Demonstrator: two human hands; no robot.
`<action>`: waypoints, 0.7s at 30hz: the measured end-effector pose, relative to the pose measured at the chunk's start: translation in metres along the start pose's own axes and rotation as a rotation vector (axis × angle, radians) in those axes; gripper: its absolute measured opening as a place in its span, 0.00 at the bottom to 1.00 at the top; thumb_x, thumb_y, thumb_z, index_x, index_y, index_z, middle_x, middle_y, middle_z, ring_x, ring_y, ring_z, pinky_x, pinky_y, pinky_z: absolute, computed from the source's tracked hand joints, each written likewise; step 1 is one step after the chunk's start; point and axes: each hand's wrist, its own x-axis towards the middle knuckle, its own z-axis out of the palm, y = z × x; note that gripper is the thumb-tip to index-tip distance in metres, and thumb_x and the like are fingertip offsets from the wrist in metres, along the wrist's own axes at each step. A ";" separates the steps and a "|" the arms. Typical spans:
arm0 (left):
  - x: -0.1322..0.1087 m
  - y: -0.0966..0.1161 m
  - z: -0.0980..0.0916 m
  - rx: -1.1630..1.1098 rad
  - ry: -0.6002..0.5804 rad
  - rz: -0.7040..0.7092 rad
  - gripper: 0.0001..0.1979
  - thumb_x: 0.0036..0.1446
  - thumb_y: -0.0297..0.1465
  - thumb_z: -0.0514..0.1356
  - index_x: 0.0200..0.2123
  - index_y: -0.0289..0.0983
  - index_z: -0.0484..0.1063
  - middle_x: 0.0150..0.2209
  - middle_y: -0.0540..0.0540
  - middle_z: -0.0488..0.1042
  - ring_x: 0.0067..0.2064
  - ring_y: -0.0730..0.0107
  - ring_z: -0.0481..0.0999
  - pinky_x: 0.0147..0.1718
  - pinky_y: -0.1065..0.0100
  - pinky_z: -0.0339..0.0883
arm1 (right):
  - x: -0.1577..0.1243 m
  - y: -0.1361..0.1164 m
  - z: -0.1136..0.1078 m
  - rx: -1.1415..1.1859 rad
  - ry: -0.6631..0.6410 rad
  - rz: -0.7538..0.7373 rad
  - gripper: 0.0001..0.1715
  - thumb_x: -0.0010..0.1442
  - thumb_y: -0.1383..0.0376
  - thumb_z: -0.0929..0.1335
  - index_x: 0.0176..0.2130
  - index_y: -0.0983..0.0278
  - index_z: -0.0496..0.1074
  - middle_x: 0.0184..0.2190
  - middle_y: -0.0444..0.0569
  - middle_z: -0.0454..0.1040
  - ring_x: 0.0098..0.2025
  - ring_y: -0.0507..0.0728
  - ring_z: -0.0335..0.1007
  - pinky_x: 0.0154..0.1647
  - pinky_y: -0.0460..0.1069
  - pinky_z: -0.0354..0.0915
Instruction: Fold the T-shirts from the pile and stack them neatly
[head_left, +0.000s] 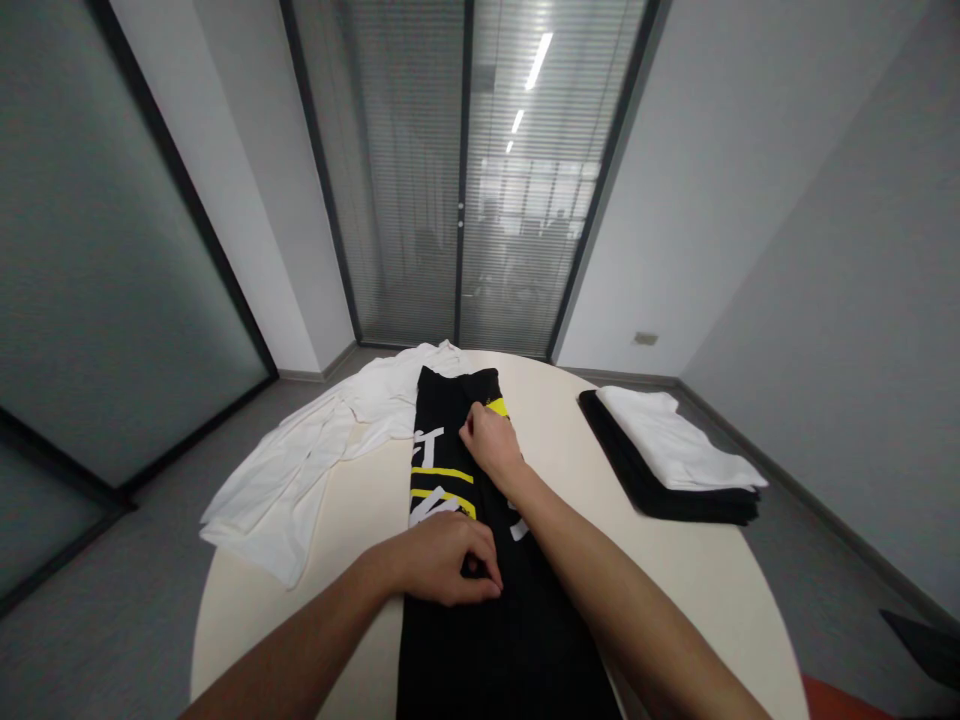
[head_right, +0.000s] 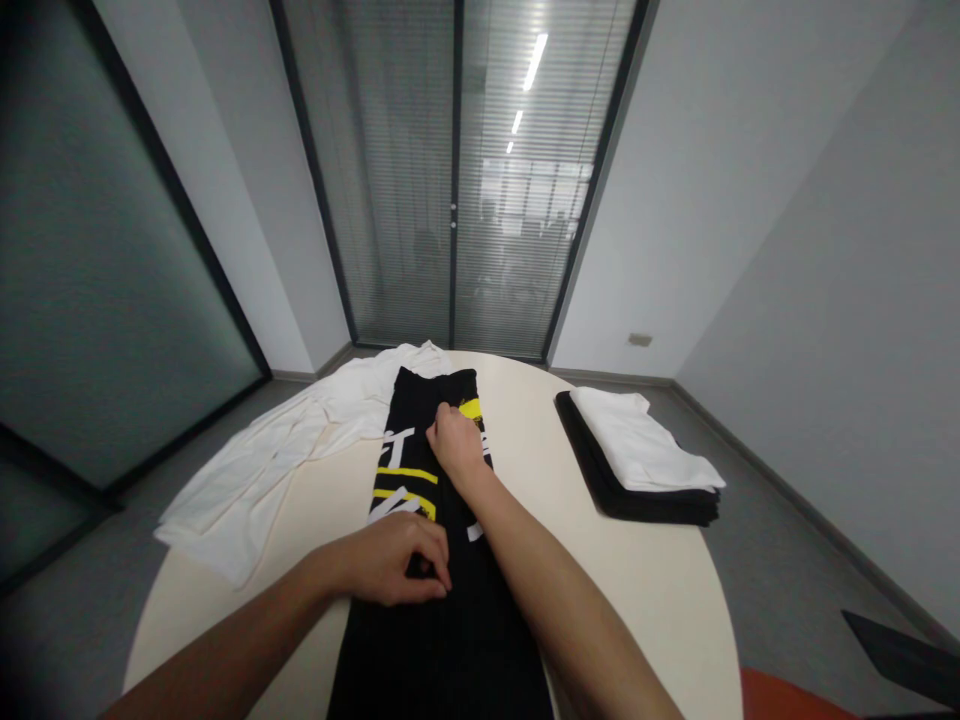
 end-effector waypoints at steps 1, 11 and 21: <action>0.000 0.001 0.000 0.001 -0.001 -0.002 0.06 0.58 0.32 0.65 0.37 0.38 0.82 0.36 0.50 0.80 0.33 0.75 0.77 0.37 0.73 0.67 | -0.001 0.000 0.002 0.013 -0.006 -0.002 0.12 0.69 0.61 0.62 0.46 0.64 0.71 0.42 0.55 0.78 0.43 0.60 0.77 0.42 0.50 0.67; 0.006 -0.003 0.007 0.352 0.149 -0.160 0.32 0.58 0.38 0.64 0.66 0.46 0.65 0.73 0.40 0.49 0.73 0.37 0.45 0.66 0.36 0.46 | 0.039 0.034 0.007 0.072 -0.029 0.049 0.17 0.72 0.60 0.59 0.52 0.60 0.71 0.48 0.55 0.77 0.47 0.59 0.76 0.46 0.51 0.66; 0.004 -0.006 0.009 0.296 0.009 -0.337 0.43 0.62 0.44 0.58 0.73 0.30 0.47 0.74 0.32 0.37 0.74 0.46 0.37 0.70 0.44 0.40 | 0.126 0.091 0.023 0.329 0.033 0.255 0.24 0.69 0.66 0.58 0.61 0.65 0.68 0.52 0.59 0.76 0.54 0.62 0.73 0.54 0.54 0.66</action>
